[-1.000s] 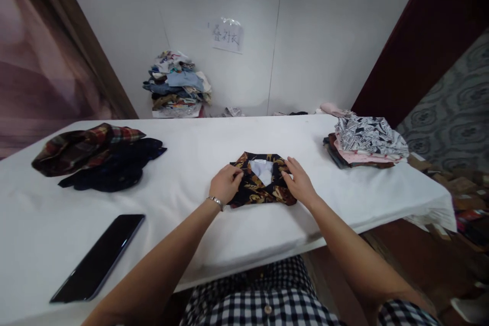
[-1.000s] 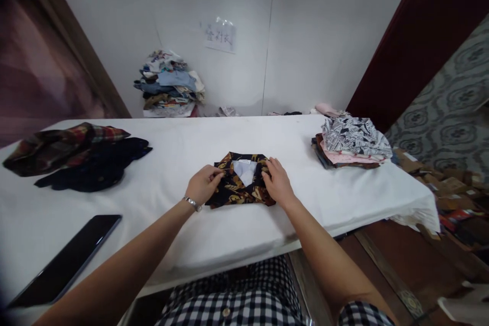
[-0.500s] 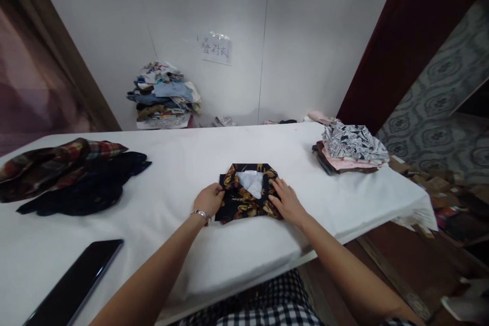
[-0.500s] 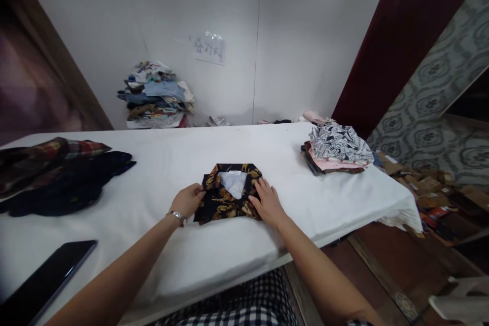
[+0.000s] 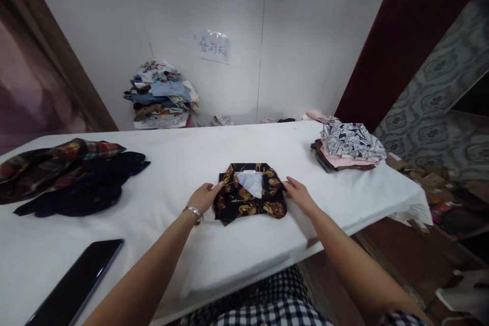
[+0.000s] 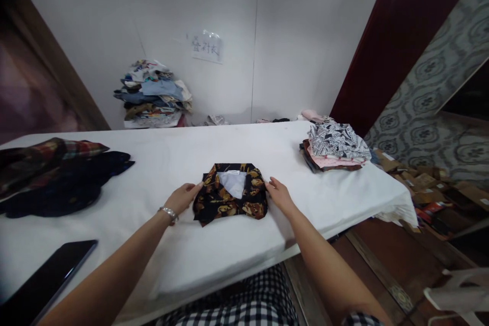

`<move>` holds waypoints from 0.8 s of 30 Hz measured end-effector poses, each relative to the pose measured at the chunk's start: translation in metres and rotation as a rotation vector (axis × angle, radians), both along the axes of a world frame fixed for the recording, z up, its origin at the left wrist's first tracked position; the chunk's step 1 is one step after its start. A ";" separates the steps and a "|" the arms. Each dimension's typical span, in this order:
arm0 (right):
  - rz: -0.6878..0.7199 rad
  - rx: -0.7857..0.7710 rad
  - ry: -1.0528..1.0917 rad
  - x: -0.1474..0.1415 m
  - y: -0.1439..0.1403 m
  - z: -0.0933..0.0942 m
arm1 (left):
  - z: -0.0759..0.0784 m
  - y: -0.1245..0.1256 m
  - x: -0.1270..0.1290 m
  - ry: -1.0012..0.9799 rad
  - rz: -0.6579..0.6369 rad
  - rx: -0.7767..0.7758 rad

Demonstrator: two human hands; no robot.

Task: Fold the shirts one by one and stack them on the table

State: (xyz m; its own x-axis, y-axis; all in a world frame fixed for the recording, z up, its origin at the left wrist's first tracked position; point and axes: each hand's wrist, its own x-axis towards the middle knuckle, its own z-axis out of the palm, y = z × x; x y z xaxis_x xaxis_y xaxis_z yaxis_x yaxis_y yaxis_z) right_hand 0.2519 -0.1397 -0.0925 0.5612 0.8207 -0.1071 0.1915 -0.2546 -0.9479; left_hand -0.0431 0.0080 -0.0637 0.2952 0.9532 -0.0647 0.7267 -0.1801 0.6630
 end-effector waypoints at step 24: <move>-0.251 0.163 0.152 0.021 0.049 0.043 | -0.003 -0.008 0.052 -0.904 0.398 -0.864</move>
State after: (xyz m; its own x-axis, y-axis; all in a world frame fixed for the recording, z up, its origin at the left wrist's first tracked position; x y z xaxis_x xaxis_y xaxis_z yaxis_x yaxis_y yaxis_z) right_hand 0.2725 -0.0910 -0.0499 0.7359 0.6718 -0.0841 -0.0050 -0.1187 -0.9929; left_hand 0.0089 0.0005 -0.0666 0.2655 0.7355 -0.6233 -0.1279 0.6677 0.7334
